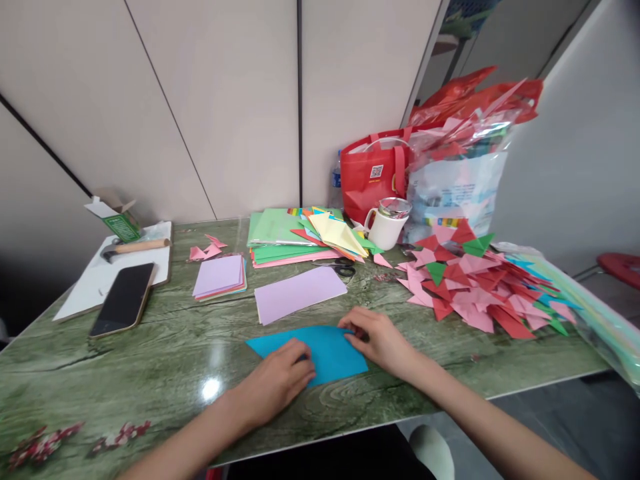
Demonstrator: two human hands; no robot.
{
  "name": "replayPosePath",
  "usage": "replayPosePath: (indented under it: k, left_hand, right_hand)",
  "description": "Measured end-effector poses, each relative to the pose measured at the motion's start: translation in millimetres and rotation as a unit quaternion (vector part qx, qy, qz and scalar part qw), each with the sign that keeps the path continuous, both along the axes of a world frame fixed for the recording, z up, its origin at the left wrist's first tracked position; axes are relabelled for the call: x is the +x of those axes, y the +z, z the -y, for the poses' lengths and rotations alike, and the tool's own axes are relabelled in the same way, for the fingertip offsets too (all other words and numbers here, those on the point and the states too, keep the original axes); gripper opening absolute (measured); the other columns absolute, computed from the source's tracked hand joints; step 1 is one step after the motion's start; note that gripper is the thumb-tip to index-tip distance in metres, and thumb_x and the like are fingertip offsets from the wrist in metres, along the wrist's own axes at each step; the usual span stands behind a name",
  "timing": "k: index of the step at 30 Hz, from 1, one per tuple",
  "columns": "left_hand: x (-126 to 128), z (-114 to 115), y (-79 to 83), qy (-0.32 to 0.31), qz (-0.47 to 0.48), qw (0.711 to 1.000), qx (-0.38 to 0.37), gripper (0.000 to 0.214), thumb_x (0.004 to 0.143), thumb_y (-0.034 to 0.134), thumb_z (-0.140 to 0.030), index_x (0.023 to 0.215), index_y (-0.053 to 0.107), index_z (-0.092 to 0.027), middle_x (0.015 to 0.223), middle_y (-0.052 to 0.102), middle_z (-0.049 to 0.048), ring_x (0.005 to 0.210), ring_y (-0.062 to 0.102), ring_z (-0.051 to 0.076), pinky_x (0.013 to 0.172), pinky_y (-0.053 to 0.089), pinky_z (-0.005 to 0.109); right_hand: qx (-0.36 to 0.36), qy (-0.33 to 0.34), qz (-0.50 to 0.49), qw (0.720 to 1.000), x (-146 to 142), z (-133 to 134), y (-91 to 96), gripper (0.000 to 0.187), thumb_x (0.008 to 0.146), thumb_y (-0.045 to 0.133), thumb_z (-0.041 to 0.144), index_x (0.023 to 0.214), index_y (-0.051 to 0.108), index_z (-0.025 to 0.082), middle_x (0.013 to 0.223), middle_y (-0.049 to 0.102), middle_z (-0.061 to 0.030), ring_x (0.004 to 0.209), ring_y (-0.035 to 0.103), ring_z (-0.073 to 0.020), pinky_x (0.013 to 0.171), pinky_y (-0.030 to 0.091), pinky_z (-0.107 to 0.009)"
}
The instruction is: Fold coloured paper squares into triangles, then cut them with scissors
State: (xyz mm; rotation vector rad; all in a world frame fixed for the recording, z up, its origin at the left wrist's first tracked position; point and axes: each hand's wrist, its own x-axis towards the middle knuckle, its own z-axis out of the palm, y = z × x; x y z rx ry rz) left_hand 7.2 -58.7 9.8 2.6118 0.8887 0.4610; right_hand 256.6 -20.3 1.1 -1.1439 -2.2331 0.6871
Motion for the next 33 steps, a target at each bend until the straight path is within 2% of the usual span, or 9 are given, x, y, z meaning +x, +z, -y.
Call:
replayPosePath:
  k: [2, 4, 6, 9, 13, 17, 21, 25, 33]
  left_hand:
    - [8.0, -11.0, -8.4, 0.040, 0.049, 0.996, -0.065, 0.016, 0.093, 0.045, -0.019, 0.091, 0.061, -0.020, 0.091, 0.057, 0.0030, 0.082, 0.056, 0.016, 0.076, 0.047, 0.027]
    - [11.5, -20.4, -16.0, 0.078, 0.070, 0.991, -0.086, 0.013, 0.090, 0.047, -0.016, 0.097, 0.058, -0.020, 0.090, 0.055, 0.0018, 0.075, 0.054, 0.014, 0.070, 0.048, 0.025]
    - [12.6, -26.3, -19.8, 0.106, 0.081, 0.987, -0.094, 0.022, 0.089, 0.048, -0.015, 0.110, 0.052, -0.020, 0.092, 0.054, 0.0019, 0.071, 0.053, 0.013, 0.067, 0.048, 0.025]
    - [15.0, -27.8, -17.1, 0.106, 0.100, 0.984, -0.105, 0.029, 0.092, 0.045, -0.019, 0.121, 0.050, -0.022, 0.102, 0.053, 0.0046, 0.084, 0.055, 0.016, 0.078, 0.049, 0.029]
    - [21.2, -23.9, -10.1, 0.107, 0.085, 0.986, -0.099, 0.021, 0.095, 0.045, -0.028, 0.103, 0.063, -0.022, 0.113, 0.051, 0.0060, 0.094, 0.057, 0.018, 0.086, 0.047, 0.034]
    - [25.6, -22.0, -10.2, 0.119, 0.053, 0.989, -0.068, 0.016, 0.092, 0.050, -0.027, 0.102, 0.062, -0.023, 0.129, 0.048, 0.0069, 0.100, 0.059, 0.021, 0.085, 0.048, 0.037]
    - [26.8, -22.2, -10.6, 0.102, 0.056, 0.992, -0.055, 0.019, 0.095, 0.047, -0.029, 0.109, 0.059, -0.024, 0.116, 0.057, 0.0047, 0.099, 0.060, 0.020, 0.082, 0.049, 0.033]
    - [27.3, -21.6, -7.8, 0.111, 0.066, 0.990, -0.058, 0.020, 0.097, 0.044, -0.032, 0.100, 0.061, -0.022, 0.106, 0.057, 0.0035, 0.089, 0.061, 0.017, 0.076, 0.048, 0.029]
    - [25.2, -22.0, -18.1, 0.086, 0.031, 0.996, -0.011, 0.025, 0.094, 0.048, -0.028, 0.114, 0.062, -0.026, 0.111, 0.053, 0.0068, 0.079, 0.061, 0.017, 0.069, 0.049, 0.031]
  right_hand:
    - [0.021, 0.038, -0.010, 0.999, -2.4, 4.5, 4.0, 0.014, 0.086, 0.054, 0.016, 0.095, 0.065, 0.018, 0.086, 0.062, -0.0052, 0.074, 0.058, -0.0155, 0.067, 0.046, -0.027]
    - [0.014, 0.092, -0.016, 0.996, -2.3, 8.2, 7.6, 0.017, 0.087, 0.060, 0.025, 0.102, 0.067, 0.020, 0.094, 0.062, -0.0067, 0.086, 0.059, -0.0176, 0.076, 0.047, -0.029]
    - [-0.013, 0.141, -0.008, 0.990, -0.1, 10.3, 9.2, 0.021, 0.085, 0.064, 0.032, 0.103, 0.068, 0.022, 0.104, 0.060, -0.0079, 0.099, 0.057, -0.0194, 0.086, 0.046, -0.032]
    - [-0.043, 0.181, 0.006, 0.983, 5.1, 9.3, 7.6, 0.016, 0.088, 0.061, 0.031, 0.099, 0.071, 0.024, 0.114, 0.058, -0.0079, 0.112, 0.051, -0.0205, 0.097, 0.042, -0.035]
    - [-0.073, 0.177, -0.045, 0.981, 11.5, 5.2, 4.3, 0.020, 0.091, 0.056, 0.026, 0.107, 0.069, 0.024, 0.116, 0.058, -0.0073, 0.110, 0.055, -0.0182, 0.096, 0.044, -0.035]
    - [-0.093, 0.159, -0.081, 0.980, 17.7, 8.2, 3.0, 0.023, 0.093, 0.053, 0.026, 0.110, 0.068, 0.024, 0.119, 0.061, -0.0077, 0.111, 0.057, -0.0184, 0.095, 0.045, -0.036]
    - [-0.097, 0.128, -0.091, 0.983, 22.8, 15.8, -2.3, 0.026, 0.094, 0.050, 0.025, 0.116, 0.065, 0.027, 0.130, 0.057, -0.0075, 0.120, 0.053, -0.0206, 0.099, 0.044, -0.040]
    - [-0.073, 0.138, -0.108, 0.982, 23.0, 19.6, -6.4, 0.029, 0.091, 0.056, 0.027, 0.119, 0.063, 0.028, 0.125, 0.062, -0.0060, 0.114, 0.055, -0.0200, 0.098, 0.044, -0.042]
    - [-0.057, 0.181, -0.122, 0.974, 21.2, 18.3, -7.6, 0.028, 0.093, 0.053, 0.023, 0.119, 0.064, 0.026, 0.120, 0.065, -0.0061, 0.110, 0.054, -0.0198, 0.092, 0.049, -0.041]
